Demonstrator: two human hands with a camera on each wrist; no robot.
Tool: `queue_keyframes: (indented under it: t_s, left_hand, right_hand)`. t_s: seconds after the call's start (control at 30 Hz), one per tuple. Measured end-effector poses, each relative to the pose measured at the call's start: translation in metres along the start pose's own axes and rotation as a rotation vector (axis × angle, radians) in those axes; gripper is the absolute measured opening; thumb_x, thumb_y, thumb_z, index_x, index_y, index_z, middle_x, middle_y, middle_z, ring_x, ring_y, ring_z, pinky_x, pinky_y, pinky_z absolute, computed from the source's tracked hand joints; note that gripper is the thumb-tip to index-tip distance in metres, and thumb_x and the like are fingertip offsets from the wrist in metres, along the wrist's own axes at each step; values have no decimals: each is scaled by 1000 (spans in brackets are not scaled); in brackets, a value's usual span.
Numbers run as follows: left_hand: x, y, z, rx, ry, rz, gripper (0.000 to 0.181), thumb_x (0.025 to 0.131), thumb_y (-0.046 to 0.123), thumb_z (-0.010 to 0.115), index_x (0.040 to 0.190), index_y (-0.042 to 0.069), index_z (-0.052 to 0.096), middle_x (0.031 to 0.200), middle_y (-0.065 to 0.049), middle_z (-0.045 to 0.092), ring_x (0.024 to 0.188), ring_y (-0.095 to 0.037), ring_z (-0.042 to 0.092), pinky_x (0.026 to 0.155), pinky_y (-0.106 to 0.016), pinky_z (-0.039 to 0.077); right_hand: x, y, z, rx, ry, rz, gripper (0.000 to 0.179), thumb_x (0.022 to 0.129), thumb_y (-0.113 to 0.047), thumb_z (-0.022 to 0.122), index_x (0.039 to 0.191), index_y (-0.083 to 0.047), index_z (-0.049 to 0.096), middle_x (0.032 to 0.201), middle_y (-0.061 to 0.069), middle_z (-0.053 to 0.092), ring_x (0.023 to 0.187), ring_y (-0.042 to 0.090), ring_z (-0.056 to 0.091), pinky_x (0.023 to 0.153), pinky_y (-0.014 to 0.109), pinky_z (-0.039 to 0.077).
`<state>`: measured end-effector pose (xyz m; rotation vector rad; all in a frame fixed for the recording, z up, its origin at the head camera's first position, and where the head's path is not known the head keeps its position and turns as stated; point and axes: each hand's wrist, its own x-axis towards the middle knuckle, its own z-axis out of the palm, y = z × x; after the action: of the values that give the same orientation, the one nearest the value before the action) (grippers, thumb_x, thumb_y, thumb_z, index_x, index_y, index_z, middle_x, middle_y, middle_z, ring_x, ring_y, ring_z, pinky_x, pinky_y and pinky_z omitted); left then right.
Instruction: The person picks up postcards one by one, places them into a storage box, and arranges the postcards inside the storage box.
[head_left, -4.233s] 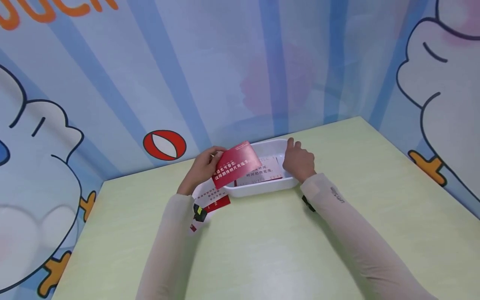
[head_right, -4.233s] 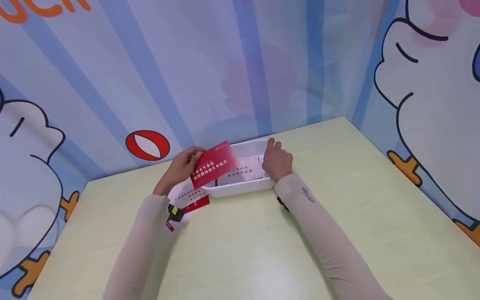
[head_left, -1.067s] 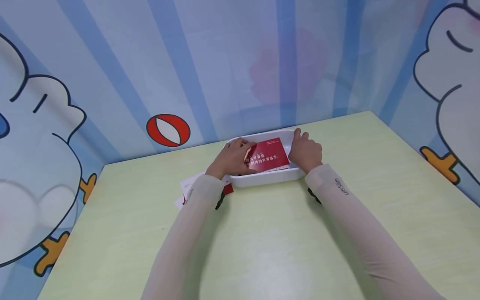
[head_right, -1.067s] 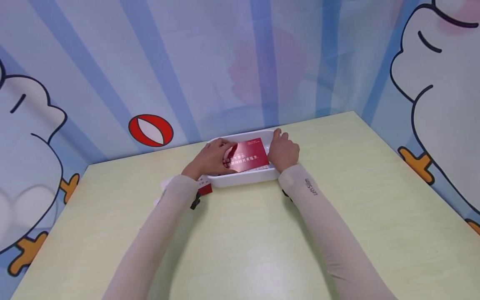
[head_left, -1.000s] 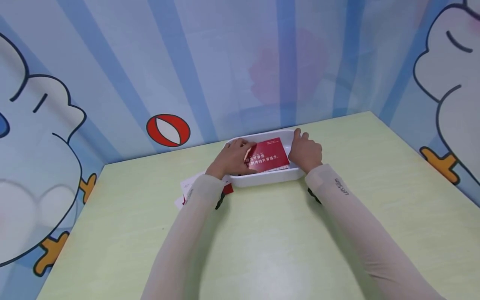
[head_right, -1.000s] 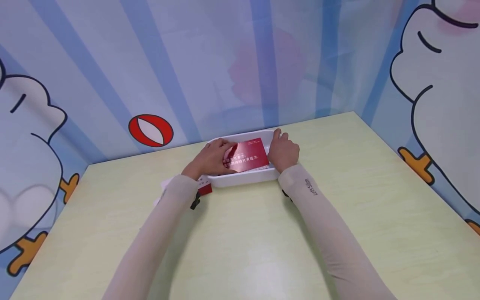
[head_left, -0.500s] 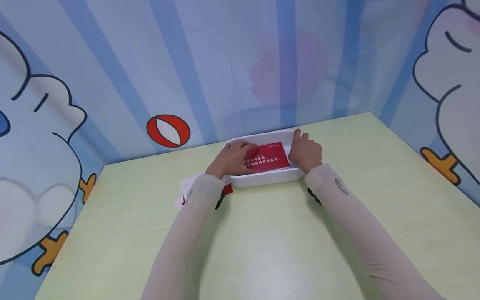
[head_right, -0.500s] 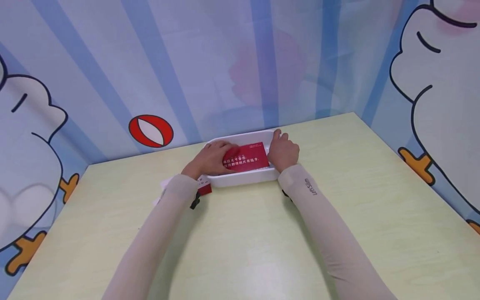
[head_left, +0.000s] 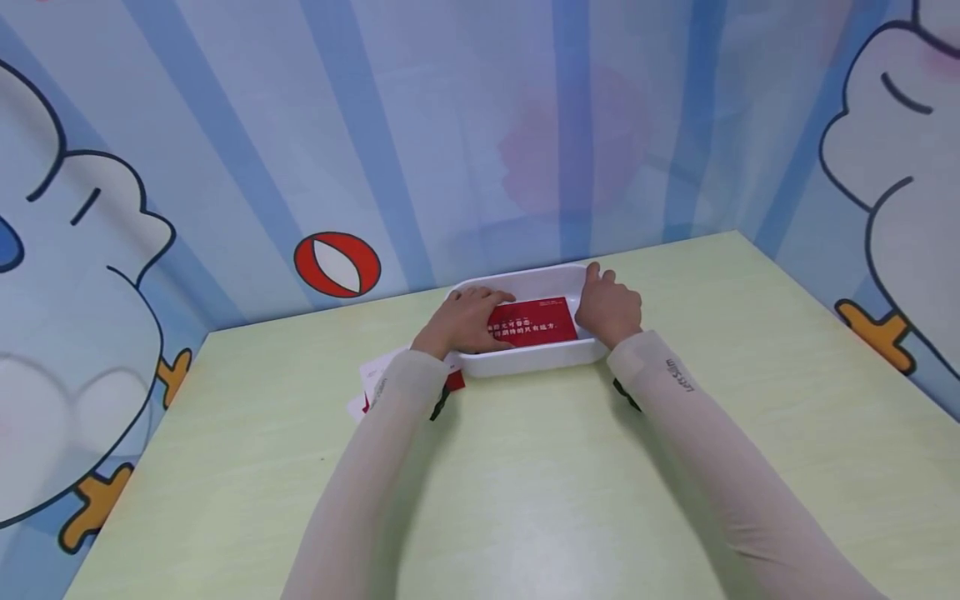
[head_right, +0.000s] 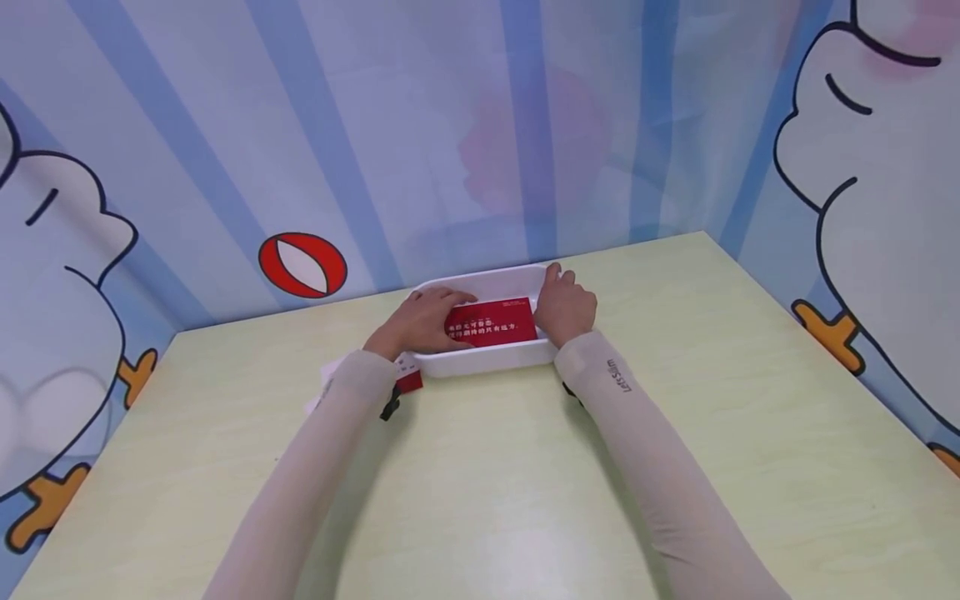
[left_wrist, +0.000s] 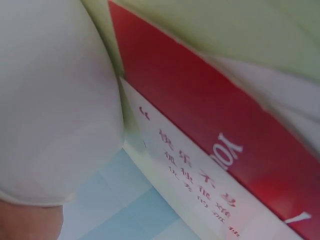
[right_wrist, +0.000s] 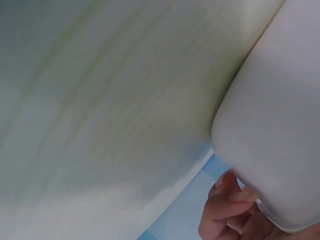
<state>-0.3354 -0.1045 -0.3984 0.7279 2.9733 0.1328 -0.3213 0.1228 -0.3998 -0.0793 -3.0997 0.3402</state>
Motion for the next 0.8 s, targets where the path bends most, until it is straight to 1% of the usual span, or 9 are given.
queue_keyframes:
  t_s: [0.2, 0.33, 0.43, 0.5, 0.6, 0.67, 0.8]
  left_hand:
    - [0, 1, 0, -10, 4, 9, 83, 75, 53, 77, 147, 29, 43, 154, -2, 43, 142, -24, 35, 122, -53, 24]
    - [3, 3, -2, -35, 25, 12, 74, 82, 52, 70, 146, 28, 44, 152, -2, 44, 140, -23, 37, 122, -53, 26]
    - [6, 5, -4, -88, 69, 5, 66, 86, 48, 68, 144, 24, 46, 146, -2, 50, 136, -22, 42, 120, -51, 30]
    - [7, 6, -4, -132, 104, 4, 60, 89, 43, 67, 142, 21, 49, 141, -3, 54, 132, -22, 46, 118, -49, 35]
    - [6, 5, -3, -190, 150, -3, 51, 93, 37, 64, 139, 18, 51, 136, -4, 57, 127, -22, 50, 114, -48, 39]
    - [5, 4, -1, -213, 184, -17, 44, 97, 36, 60, 136, 18, 53, 134, -4, 58, 125, -22, 51, 113, -47, 41]
    - [0, 1, 4, -235, 238, -47, 37, 100, 34, 57, 133, 18, 55, 130, -5, 58, 122, -23, 51, 111, -46, 42]
  right_hand:
    - [-1, 1, -1, -8, -4, -2, 74, 92, -22, 59, 152, 3, 22, 129, 28, 51, 85, 35, 67, 82, 49, 58]
    - [2, 5, -3, -5, 2, 1, 72, 93, -21, 57, 152, 3, 22, 129, 28, 51, 82, 35, 66, 81, 49, 58]
    - [4, 7, -6, 7, 4, 5, 72, 93, -20, 56, 152, 2, 22, 129, 28, 51, 83, 36, 66, 82, 50, 58]
    - [5, 8, -7, 14, 1, 11, 73, 92, -20, 57, 152, 2, 23, 130, 28, 50, 84, 36, 66, 84, 51, 58]
    - [6, 8, -6, 18, 5, 21, 74, 91, -21, 59, 152, 1, 24, 131, 28, 51, 84, 36, 66, 85, 52, 57]
    - [6, 7, -3, 21, 6, 25, 75, 91, -21, 60, 152, 0, 24, 131, 27, 51, 84, 36, 67, 86, 52, 58]
    - [5, 4, 3, 35, -8, 33, 75, 91, -22, 61, 153, -2, 24, 134, 25, 51, 89, 36, 67, 88, 51, 57]
